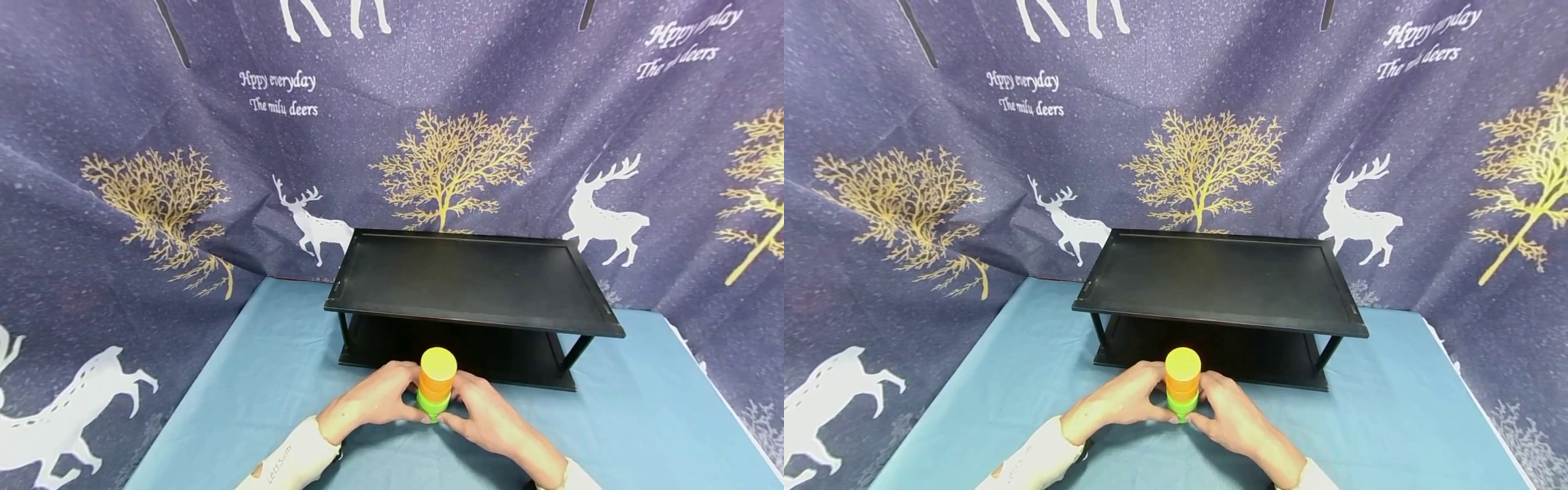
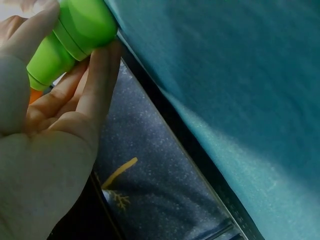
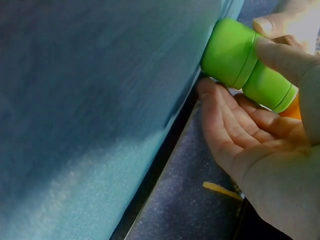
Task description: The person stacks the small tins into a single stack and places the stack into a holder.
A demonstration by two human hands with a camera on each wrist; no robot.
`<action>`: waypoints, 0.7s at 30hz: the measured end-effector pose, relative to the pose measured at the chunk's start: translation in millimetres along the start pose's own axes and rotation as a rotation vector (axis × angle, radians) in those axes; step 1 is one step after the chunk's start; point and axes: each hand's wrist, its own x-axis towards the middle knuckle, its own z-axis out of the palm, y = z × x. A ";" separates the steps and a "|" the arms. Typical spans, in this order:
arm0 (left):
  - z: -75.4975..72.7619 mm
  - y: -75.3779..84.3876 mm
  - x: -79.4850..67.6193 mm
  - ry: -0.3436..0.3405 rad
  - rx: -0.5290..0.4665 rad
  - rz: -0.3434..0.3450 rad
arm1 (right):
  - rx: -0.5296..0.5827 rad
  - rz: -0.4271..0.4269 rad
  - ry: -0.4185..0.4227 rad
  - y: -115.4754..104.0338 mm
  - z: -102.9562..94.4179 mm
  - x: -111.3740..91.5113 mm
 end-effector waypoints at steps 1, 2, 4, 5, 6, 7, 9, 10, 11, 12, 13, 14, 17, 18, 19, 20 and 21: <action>0.1 -0.2 0.0 -0.001 0.000 0.002 | 0.003 0.002 -0.004 0.2 0.0 0.0; 0.3 -0.4 0.0 -0.003 -0.001 0.004 | 0.006 0.004 -0.007 0.4 -0.1 0.0; 0.5 -0.7 0.2 -0.007 -0.004 0.006 | 0.012 0.010 -0.015 0.8 -0.2 -0.2; 0.5 -0.8 0.3 -0.007 -0.006 0.007 | 0.013 0.012 -0.018 1.0 -0.2 -0.1; 0.5 -0.9 0.3 -0.008 -0.007 0.007 | 0.016 0.015 -0.022 1.1 -0.4 0.0; 0.5 -0.8 0.3 -0.009 -0.010 0.007 | 0.020 0.019 -0.027 1.2 -0.5 0.1; 0.4 -0.4 0.2 -0.010 -0.013 0.003 | 0.027 0.025 -0.035 1.4 -0.9 0.2; 0.4 0.0 0.1 -0.012 -0.014 0.000 | 0.031 0.026 -0.039 1.5 -1.0 0.3; 0.3 0.3 0.0 -0.012 -0.014 -0.005 | 0.034 0.025 -0.041 1.5 -1.1 0.3; 0.3 0.6 0.0 -0.013 -0.013 -0.008 | 0.039 0.026 -0.043 1.6 -1.2 0.4; 0.3 0.7 0.1 -0.013 -0.014 -0.011 | 0.044 0.025 -0.045 1.7 -1.2 0.3; 0.3 0.8 0.2 -0.013 -0.013 -0.014 | 0.046 0.023 -0.045 1.8 -1.2 0.3; 0.2 0.8 0.4 -0.011 -0.012 -0.017 | 0.049 0.022 -0.046 2.1 -1.2 0.4; 0.2 0.7 0.5 -0.010 -0.011 -0.016 | 0.049 0.021 -0.047 2.2 -1.2 0.5; 0.1 0.7 0.6 -0.009 -0.011 -0.014 | 0.048 0.018 -0.046 2.3 -1.2 0.5; 0.0 0.8 0.4 -0.009 -0.010 -0.014 | 0.044 0.016 -0.045 2.4 -1.1 0.5; 0.0 1.0 0.4 -0.008 -0.009 -0.013 | 0.043 0.016 -0.045 2.4 -1.0 0.4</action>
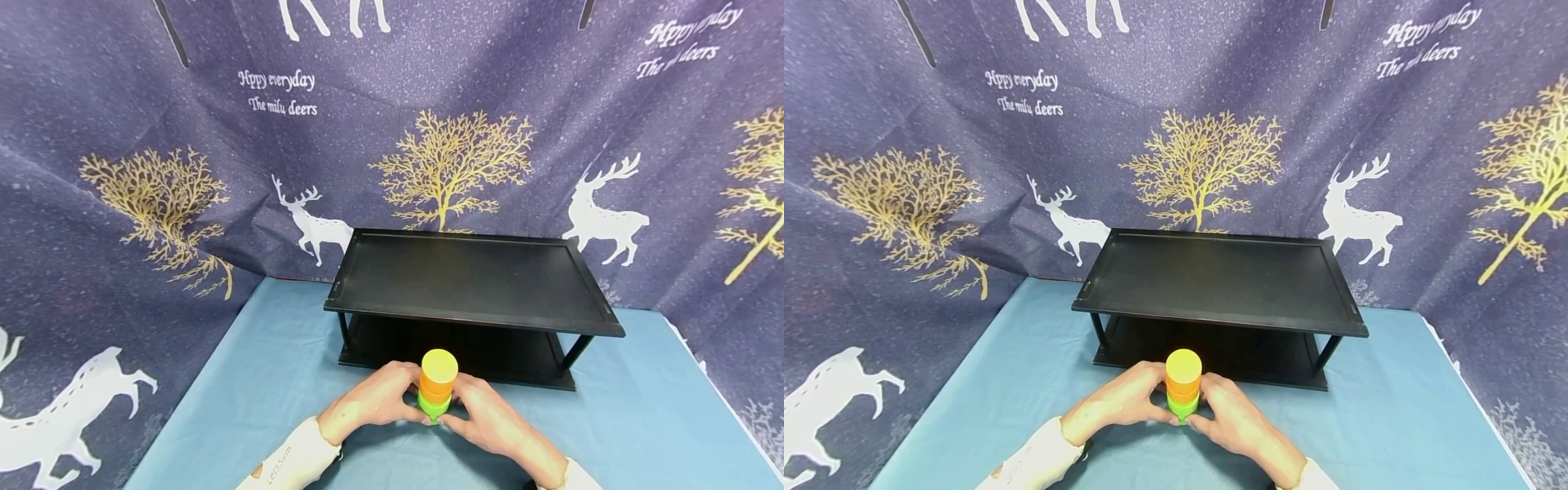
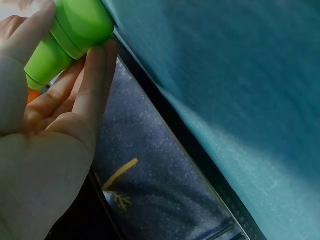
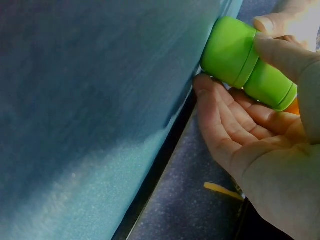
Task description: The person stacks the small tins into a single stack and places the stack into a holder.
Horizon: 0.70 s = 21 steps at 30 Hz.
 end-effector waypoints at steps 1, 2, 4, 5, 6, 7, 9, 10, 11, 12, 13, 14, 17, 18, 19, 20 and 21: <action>-0.2 0.2 0.0 0.001 0.002 0.000 | -0.002 -0.003 0.001 0.0 0.1 -0.1; -0.2 0.5 -0.1 0.000 0.002 0.001 | -0.003 -0.004 0.001 0.0 0.2 -0.1; -0.3 1.0 -0.1 -0.001 0.005 0.000 | -0.003 -0.005 0.000 0.1 0.2 -0.1; -0.3 1.2 -0.1 -0.002 0.006 -0.002 | -0.002 -0.003 -0.001 0.1 0.1 -0.3; -0.2 1.3 -0.1 -0.003 0.006 -0.003 | 0.000 -0.002 -0.003 0.1 0.0 -0.4; -0.1 1.3 -0.2 -0.004 0.006 -0.004 | 0.002 -0.001 -0.005 0.2 -0.1 -0.5; 0.3 1.4 -0.3 -0.005 0.003 -0.004 | 0.005 0.002 -0.011 0.1 -0.4 -0.7; 0.4 1.5 -0.4 -0.006 0.002 -0.004 | 0.006 0.002 -0.014 -0.1 -0.5 -0.9; 0.5 1.5 -0.4 -0.005 0.001 -0.002 | 0.007 0.003 -0.016 -0.2 -0.8 -1.1; 0.6 1.6 -0.3 -0.005 -0.001 0.000 | 0.009 0.002 -0.018 -0.5 -1.2 -1.2; 0.7 1.7 -0.2 -0.005 -0.003 0.002 | 0.010 0.001 -0.020 -0.7 -1.5 -1.3; 0.6 1.8 -0.2 -0.004 -0.005 0.004 | 0.010 -0.002 -0.020 -1.0 -2.0 -1.4; 0.1 2.4 -0.1 -0.003 -0.009 0.011 | 0.011 -0.011 -0.019 -1.8 -3.5 -1.8; -0.2 2.7 -0.1 -0.002 -0.008 0.013 | 0.012 -0.015 -0.019 -2.2 -4.0 -1.9; -0.8 3.3 -0.1 -0.002 -0.008 0.014 | 0.012 -0.019 -0.018 -2.5 -4.5 -2.1; -1.3 4.0 -0.2 -0.002 -0.008 0.015 | 0.011 -0.024 -0.017 -2.7 -4.8 -2.2; -1.9 4.9 -0.2 -0.002 -0.007 0.016 | 0.010 -0.029 -0.016 -3.0 -5.2 -2.4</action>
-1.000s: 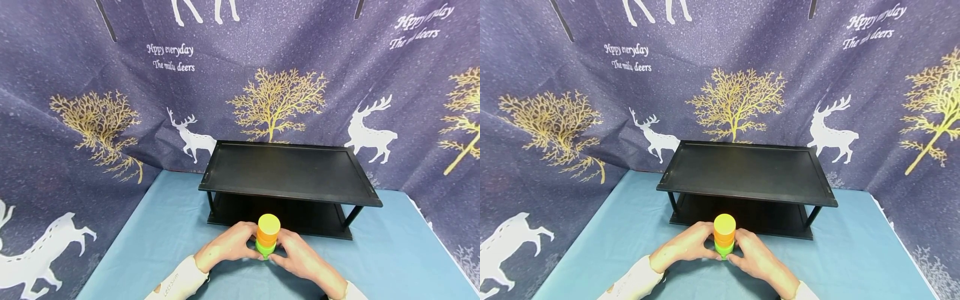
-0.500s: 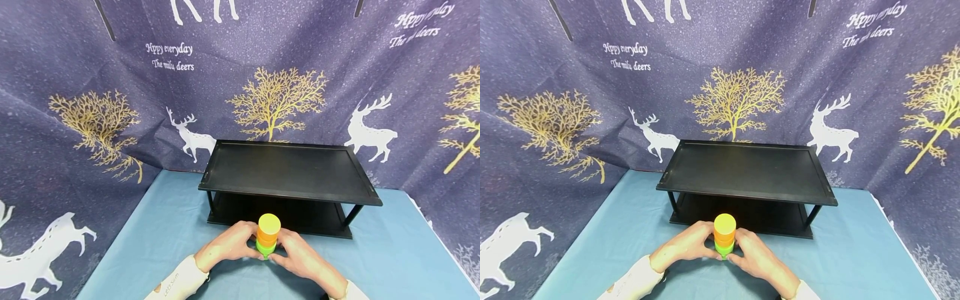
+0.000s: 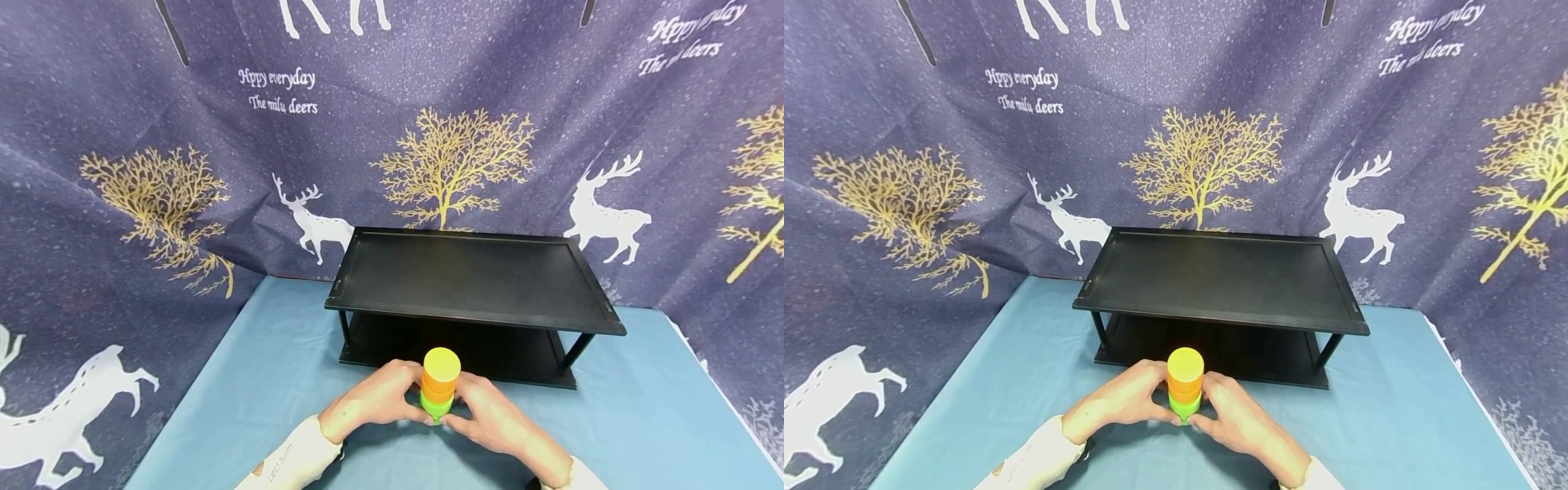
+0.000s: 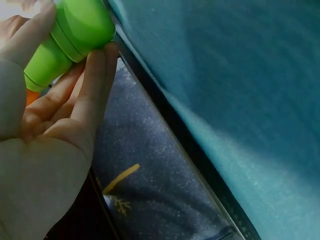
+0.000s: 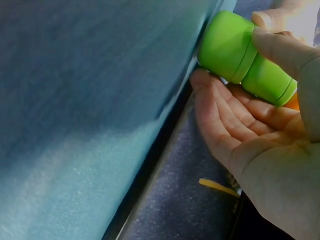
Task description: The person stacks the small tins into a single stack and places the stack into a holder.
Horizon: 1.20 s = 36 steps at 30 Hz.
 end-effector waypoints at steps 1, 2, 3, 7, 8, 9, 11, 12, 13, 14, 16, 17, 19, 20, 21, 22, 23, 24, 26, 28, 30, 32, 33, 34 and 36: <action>-0.6 0.8 0.0 0.000 0.002 0.000 | -0.003 -0.005 0.002 -0.4 -0.3 -0.1; -1.3 1.6 0.0 0.000 0.001 0.000 | -0.005 -0.010 0.005 -0.7 -0.6 -0.2; -2.0 2.4 -0.2 -0.001 -0.003 -0.004 | -0.005 -0.013 0.006 -1.2 -1.0 -0.3; -4.4 5.5 -0.3 -0.003 -0.005 -0.008 | -0.003 -0.019 0.002 -3.1 -3.5 0.0; -5.0 6.1 -0.4 -0.003 -0.007 -0.009 | -0.001 -0.019 -0.001 -3.5 -4.1 0.1; -5.4 6.7 -0.6 -0.003 -0.007 -0.010 | 0.001 -0.019 -0.006 -3.9 -4.7 0.1; -6.6 7.9 -0.9 -0.004 -0.007 -0.010 | 0.003 -0.021 -0.011 -4.6 -5.5 0.1; -7.1 8.3 -1.1 -0.005 -0.012 -0.012 | 0.005 -0.022 -0.012 -5.0 -5.7 -0.1; -7.6 8.6 -1.1 -0.006 -0.015 -0.013 | 0.007 -0.024 -0.013 -5.3 -6.0 -0.2; -8.2 8.9 -1.1 -0.005 -0.018 -0.013 | 0.010 -0.027 -0.013 -5.7 -6.3 -0.3; -9.4 9.6 -0.9 -0.002 -0.023 -0.008 | 0.015 -0.033 -0.009 -6.5 -7.1 -0.5; -10.1 10.1 -0.8 0.000 -0.026 -0.005 | 0.015 -0.036 -0.007 -7.0 -7.6 -0.5; -11.3 11.1 -0.4 0.004 -0.028 0.003 | 0.017 -0.042 -0.004 -7.9 -8.9 -0.5; -12.0 11.7 -0.2 0.006 -0.028 0.007 | 0.017 -0.044 -0.003 -8.5 -9.7 -0.5; -12.7 12.4 -0.1 0.007 -0.028 0.010 | 0.016 -0.047 -0.003 -9.1 -10.5 -0.5; -13.4 13.3 0.1 0.008 -0.029 0.011 | 0.015 -0.048 -0.002 -9.8 -11.5 -0.6; -14.2 14.4 0.3 0.007 -0.032 0.012 | 0.014 -0.049 -0.002 -10.6 -12.5 -0.8; -15.0 15.6 0.6 0.006 -0.034 0.013 | 0.012 -0.049 -0.001 -11.4 -13.5 -1.1; -16.9 18.1 1.1 0.006 -0.036 0.015 | 0.007 -0.048 0.003 -13.4 -15.4 -1.7; -18.7 20.5 1.7 0.003 -0.041 0.018 | -0.004 -0.050 0.010 -15.2 -17.3 -2.3; -20.4 22.4 2.5 0.003 -0.040 0.022 | -0.017 -0.057 0.018 -16.8 -19.0 -2.7; -21.6 23.9 3.1 0.003 -0.038 0.026 | -0.026 -0.065 0.027 -18.0 -20.6 -3.1; -21.8 24.4 3.4 0.004 -0.036 0.028 | -0.029 -0.069 0.029 -18.4 -21.4 -3.2; -22.4 25.1 3.8 0.004 -0.036 0.030 | -0.030 -0.072 0.033 -18.8 -22.3 -3.4; -23.5 26.8 4.0 0.006 -0.039 0.035 | -0.034 -0.078 0.037 -19.4 -24.1 -3.7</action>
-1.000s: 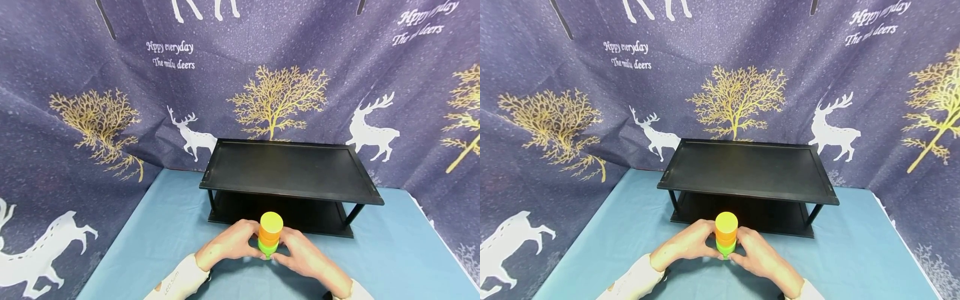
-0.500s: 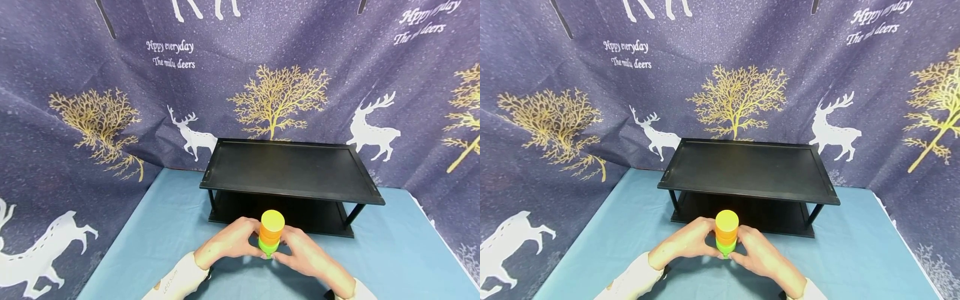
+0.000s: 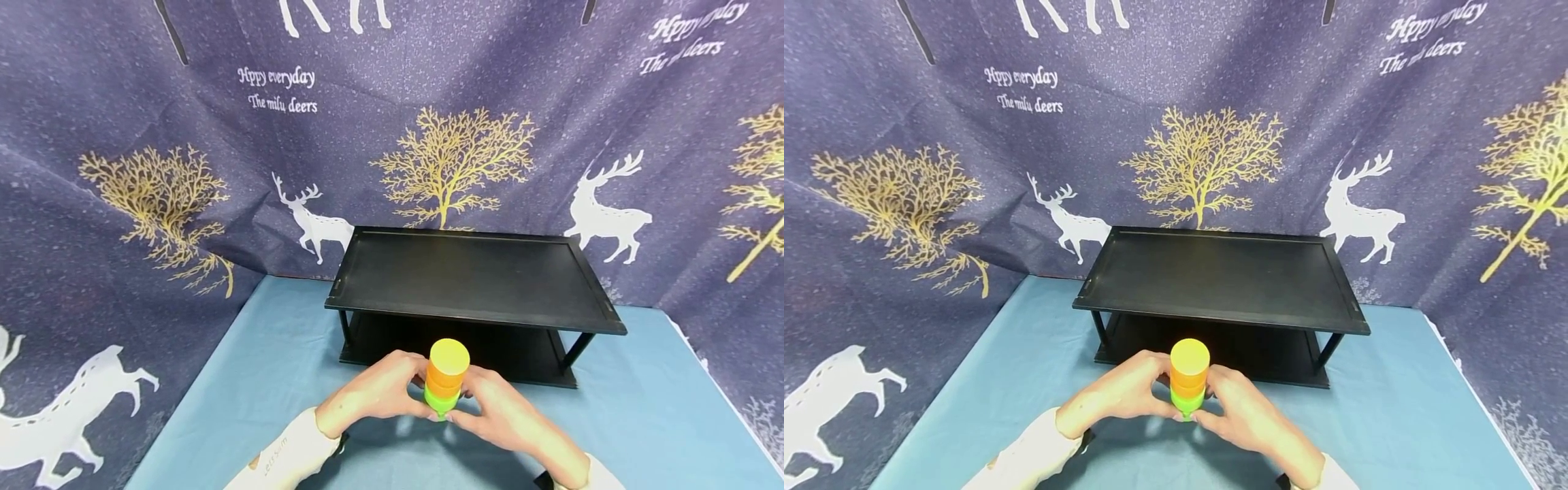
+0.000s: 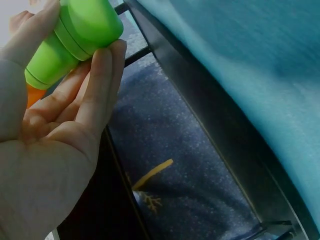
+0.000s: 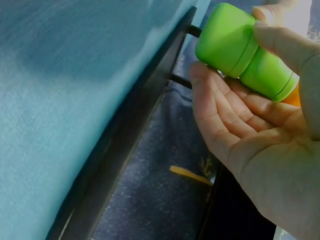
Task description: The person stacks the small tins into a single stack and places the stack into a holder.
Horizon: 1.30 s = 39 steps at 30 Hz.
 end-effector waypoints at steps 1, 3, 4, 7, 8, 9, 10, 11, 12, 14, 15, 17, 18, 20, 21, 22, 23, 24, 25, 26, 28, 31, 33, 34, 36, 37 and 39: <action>-0.5 1.2 0.1 0.000 0.001 0.003 | 0.001 -0.001 0.001 -0.2 -0.9 -0.3; -2.0 3.5 0.4 -0.001 -0.004 0.004 | 0.003 0.003 -0.002 -1.1 -3.1 -0.7; -2.9 4.6 0.6 -0.003 -0.010 0.002 | 0.002 0.004 -0.003 -1.6 -4.4 -0.8; -4.9 7.0 1.5 -0.007 -0.021 -0.001 | 0.002 0.010 -0.009 -3.6 -8.0 -1.2; -5.7 7.5 2.0 -0.007 -0.023 0.000 | 0.003 0.012 -0.010 -4.3 -9.2 -1.1; -6.2 8.0 2.6 -0.008 -0.025 0.000 | 0.001 0.010 -0.008 -4.9 -10.3 -1.0; -6.8 8.4 3.1 -0.008 -0.023 0.002 | -0.001 0.010 -0.007 -5.5 -11.2 -0.8; -7.5 8.8 3.5 -0.007 -0.021 0.004 | 0.000 0.010 -0.006 -6.0 -11.9 -0.4; -8.1 9.1 3.8 -0.006 -0.018 0.006 | 0.000 0.009 -0.005 -6.6 -12.7 -0.1; -9.4 10.1 4.4 -0.007 -0.014 0.007 | -0.004 0.009 -0.006 -7.7 -14.1 0.5; -10.1 10.7 4.6 -0.008 -0.014 0.005 | -0.009 0.010 -0.005 -8.2 -14.8 0.7; -11.7 12.3 4.9 -0.011 -0.018 0.003 | -0.012 0.015 -0.011 -9.6 -16.6 1.0; -12.4 13.2 5.1 -0.012 -0.019 0.001 | -0.014 0.019 -0.014 -10.4 -17.6 1.1; -14.1 15.2 5.9 -0.013 -0.020 0.002 | -0.011 0.026 -0.020 -12.1 -19.9 1.3; -15.0 16.3 6.4 -0.012 -0.021 0.002 | -0.011 0.029 -0.022 -12.9 -21.3 1.5; -16.0 17.4 6.9 -0.011 -0.019 0.004 | -0.009 0.031 -0.023 -13.8 -22.5 1.5; -16.9 18.5 7.4 -0.011 -0.017 0.005 | -0.010 0.032 -0.022 -14.4 -23.6 1.6; -17.8 19.6 7.8 -0.009 -0.019 0.002 | -0.011 0.031 -0.019 -15.1 -24.7 1.8; -18.7 20.6 8.2 -0.009 -0.018 0.002 | -0.011 0.028 -0.017 -15.7 -25.7 2.1; -19.6 21.5 8.3 -0.009 -0.021 -0.002 | -0.014 0.026 -0.014 -16.2 -26.7 2.3; -21.2 23.3 8.6 -0.010 -0.025 -0.005 | -0.018 0.029 -0.012 -17.0 -27.9 2.5; -23.2 25.3 8.7 -0.013 -0.032 -0.011 | -0.021 0.038 -0.017 -18.3 -29.9 2.7; -24.6 26.3 9.1 -0.013 -0.035 -0.010 | -0.021 0.047 -0.021 -19.5 -31.6 2.8; -25.4 26.9 9.6 -0.012 -0.035 -0.007 | -0.019 0.051 -0.023 -20.3 -32.6 3.0; -27.1 28.0 10.6 -0.011 -0.042 -0.001 | -0.011 0.059 -0.024 -22.0 -35.1 3.6; -27.9 28.7 11.1 -0.011 -0.046 0.004 | -0.006 0.062 -0.025 -22.8 -36.3 4.0; -29.8 30.0 12.0 -0.010 -0.050 0.015 | -0.003 0.066 -0.025 -24.5 -38.6 4.7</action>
